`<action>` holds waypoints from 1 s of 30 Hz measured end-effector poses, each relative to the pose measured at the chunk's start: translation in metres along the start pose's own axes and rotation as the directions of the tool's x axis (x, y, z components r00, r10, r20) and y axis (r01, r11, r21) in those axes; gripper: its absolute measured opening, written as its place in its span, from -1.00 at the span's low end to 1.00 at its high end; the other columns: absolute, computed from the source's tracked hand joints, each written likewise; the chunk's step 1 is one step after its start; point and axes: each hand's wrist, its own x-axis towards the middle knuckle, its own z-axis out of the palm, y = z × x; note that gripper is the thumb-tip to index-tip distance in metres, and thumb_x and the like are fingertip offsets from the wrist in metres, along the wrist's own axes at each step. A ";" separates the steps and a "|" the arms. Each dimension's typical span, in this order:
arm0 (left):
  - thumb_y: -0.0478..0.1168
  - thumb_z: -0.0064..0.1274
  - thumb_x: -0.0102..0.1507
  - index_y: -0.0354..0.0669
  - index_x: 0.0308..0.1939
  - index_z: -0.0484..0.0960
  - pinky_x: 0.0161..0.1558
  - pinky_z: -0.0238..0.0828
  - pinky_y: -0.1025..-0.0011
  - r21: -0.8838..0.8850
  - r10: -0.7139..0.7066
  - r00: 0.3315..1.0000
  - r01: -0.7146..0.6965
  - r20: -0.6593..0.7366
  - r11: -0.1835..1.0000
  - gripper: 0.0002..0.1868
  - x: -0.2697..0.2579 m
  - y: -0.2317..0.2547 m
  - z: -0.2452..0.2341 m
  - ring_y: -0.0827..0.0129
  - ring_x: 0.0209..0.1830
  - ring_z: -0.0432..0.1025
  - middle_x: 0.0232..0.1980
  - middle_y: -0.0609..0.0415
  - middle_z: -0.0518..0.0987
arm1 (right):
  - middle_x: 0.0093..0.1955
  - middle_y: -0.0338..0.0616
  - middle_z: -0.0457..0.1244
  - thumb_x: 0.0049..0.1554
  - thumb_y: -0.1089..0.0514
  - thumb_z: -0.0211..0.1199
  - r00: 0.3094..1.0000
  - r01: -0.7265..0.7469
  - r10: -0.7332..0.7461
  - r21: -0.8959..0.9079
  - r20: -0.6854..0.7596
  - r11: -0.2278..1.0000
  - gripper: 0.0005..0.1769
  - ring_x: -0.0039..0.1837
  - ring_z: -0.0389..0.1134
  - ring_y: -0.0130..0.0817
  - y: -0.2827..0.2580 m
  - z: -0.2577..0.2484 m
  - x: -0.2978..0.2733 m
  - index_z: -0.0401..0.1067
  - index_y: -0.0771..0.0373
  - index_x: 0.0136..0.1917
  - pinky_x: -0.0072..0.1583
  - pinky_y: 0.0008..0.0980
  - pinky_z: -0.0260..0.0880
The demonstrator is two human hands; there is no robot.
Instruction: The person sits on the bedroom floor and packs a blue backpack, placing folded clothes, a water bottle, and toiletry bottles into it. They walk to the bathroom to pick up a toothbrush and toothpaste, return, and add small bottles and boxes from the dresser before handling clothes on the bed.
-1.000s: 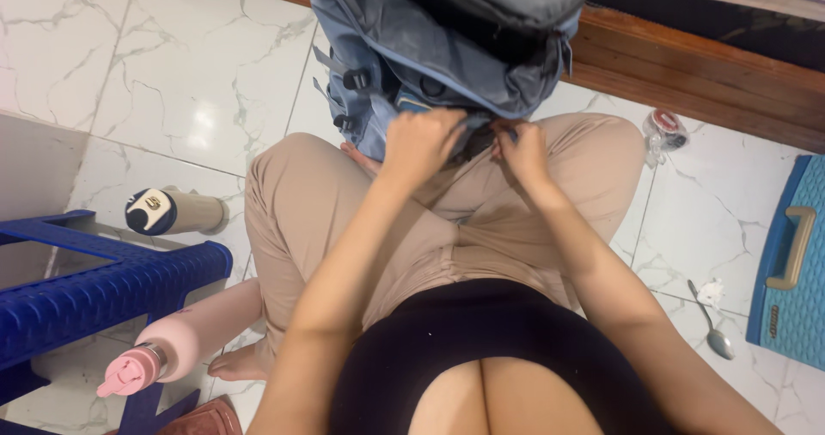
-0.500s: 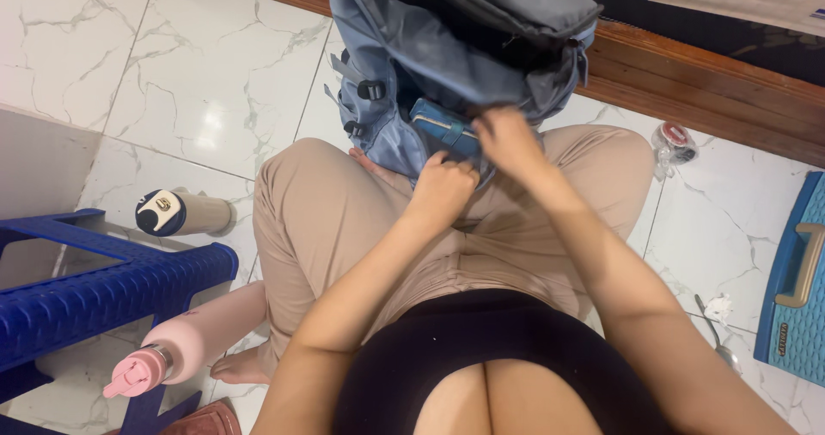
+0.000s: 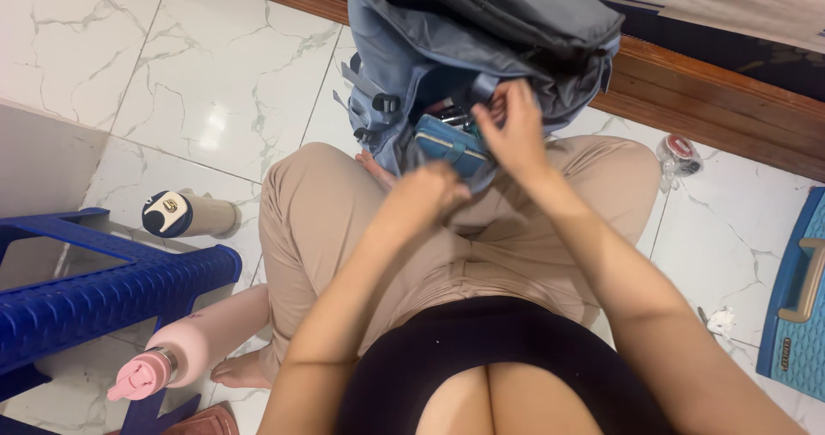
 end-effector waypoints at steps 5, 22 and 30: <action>-0.13 0.40 -0.06 -0.09 0.10 0.62 0.03 0.44 0.08 0.309 -0.020 0.953 0.117 -0.301 0.944 -0.37 0.031 -0.022 -0.018 0.03 0.15 0.41 0.24 0.00 0.48 | 0.06 0.09 0.28 -0.16 -0.04 0.62 0.972 0.060 0.006 -0.274 0.233 0.960 -0.24 0.10 0.31 0.02 -0.009 0.016 -0.023 0.33 0.36 0.14 0.12 -0.10 0.34; 0.00 0.46 -0.11 -0.10 0.16 0.47 0.15 0.30 -0.02 0.127 -0.035 0.861 0.114 -0.508 0.985 -0.19 0.025 -0.017 -0.034 -0.05 0.20 0.46 0.27 -0.08 0.47 | -0.03 -0.12 0.32 0.11 -0.05 0.46 0.963 -0.261 0.244 0.172 0.114 0.950 -0.54 0.03 0.32 -0.32 0.012 0.003 -0.048 0.36 0.28 0.05 0.12 -0.36 0.32; -0.16 0.39 0.16 -0.20 0.28 0.53 -0.27 0.51 0.55 -0.536 -0.238 0.928 0.050 -0.287 0.843 -0.36 0.110 0.045 -0.048 0.47 -0.21 0.57 0.13 -0.01 0.63 | 0.33 -0.20 0.19 0.04 0.09 0.46 0.922 -0.385 0.301 0.499 0.242 0.776 -0.10 0.38 0.19 -0.40 0.019 -0.074 -0.045 0.03 0.20 0.50 0.34 -0.36 0.23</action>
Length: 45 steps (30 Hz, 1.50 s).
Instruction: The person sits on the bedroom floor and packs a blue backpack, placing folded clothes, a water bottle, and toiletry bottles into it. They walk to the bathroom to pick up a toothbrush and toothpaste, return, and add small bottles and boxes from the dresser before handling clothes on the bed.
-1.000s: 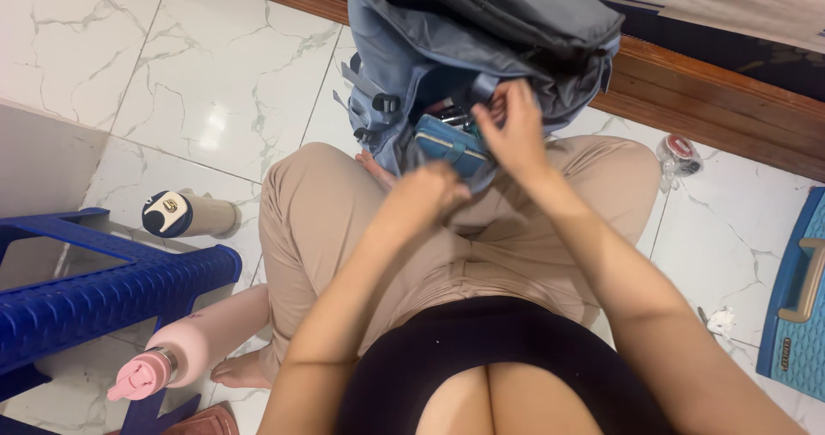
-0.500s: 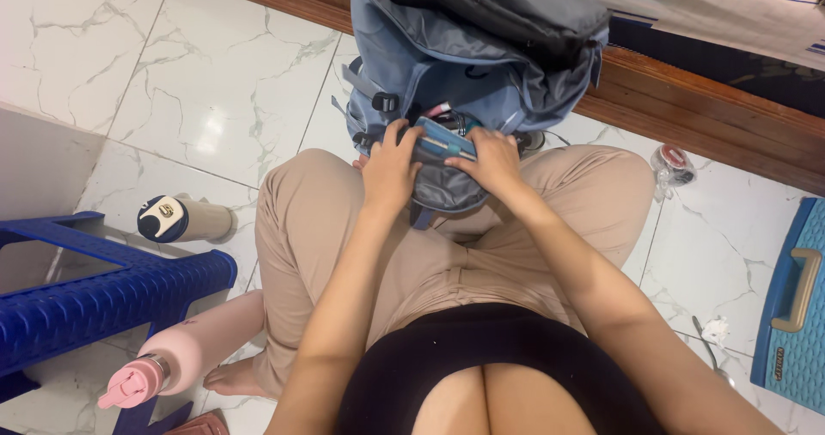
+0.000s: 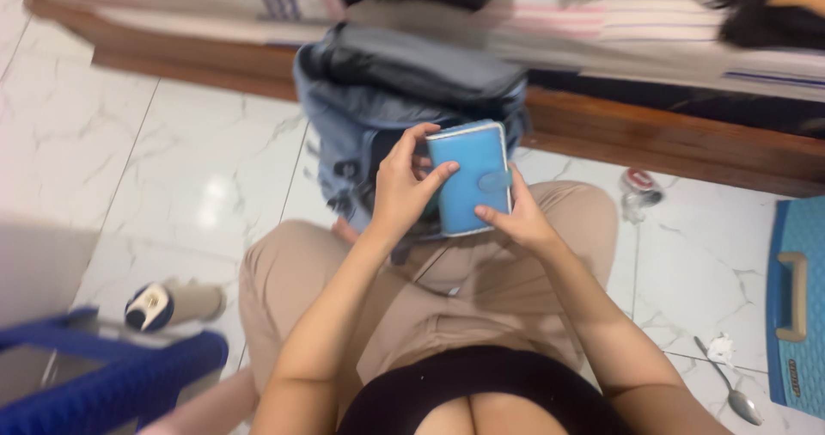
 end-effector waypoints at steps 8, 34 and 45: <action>-0.10 0.27 0.28 -0.26 0.47 0.31 0.36 0.24 0.06 0.175 0.547 0.822 -0.568 0.155 0.804 -0.25 0.078 0.051 0.098 -0.14 0.47 0.22 0.58 -0.32 0.08 | 0.39 -0.08 0.21 0.22 0.10 0.35 0.836 0.220 -0.045 0.259 -0.547 0.941 -0.30 0.35 0.26 -0.21 -0.081 -0.094 0.039 0.15 0.27 0.52 0.16 -0.27 0.30; 0.02 0.08 0.38 -0.09 0.53 0.28 0.55 -0.13 -0.32 0.850 0.666 0.702 -0.168 -0.252 0.499 -0.32 0.277 0.015 -0.008 -0.12 0.65 -0.05 0.59 -0.08 0.15 | 0.46 -0.04 0.16 0.34 0.06 0.41 0.869 0.494 -0.457 0.319 -0.189 0.809 -0.35 0.42 0.34 -0.04 -0.186 -0.056 0.347 0.11 0.18 0.51 0.29 0.15 0.59; 0.20 0.00 0.33 -0.14 0.46 0.31 0.32 0.07 -0.32 0.874 0.532 0.838 -0.167 -0.117 0.456 -0.26 0.314 -0.043 -0.020 -0.11 0.50 0.13 0.55 -0.04 0.21 | -0.14 -0.06 0.36 0.20 -0.23 0.35 0.965 -0.080 0.071 -0.029 -0.253 0.996 -0.34 -0.17 0.42 -0.15 -0.156 -0.031 0.427 0.30 0.23 0.34 -0.29 -0.42 0.52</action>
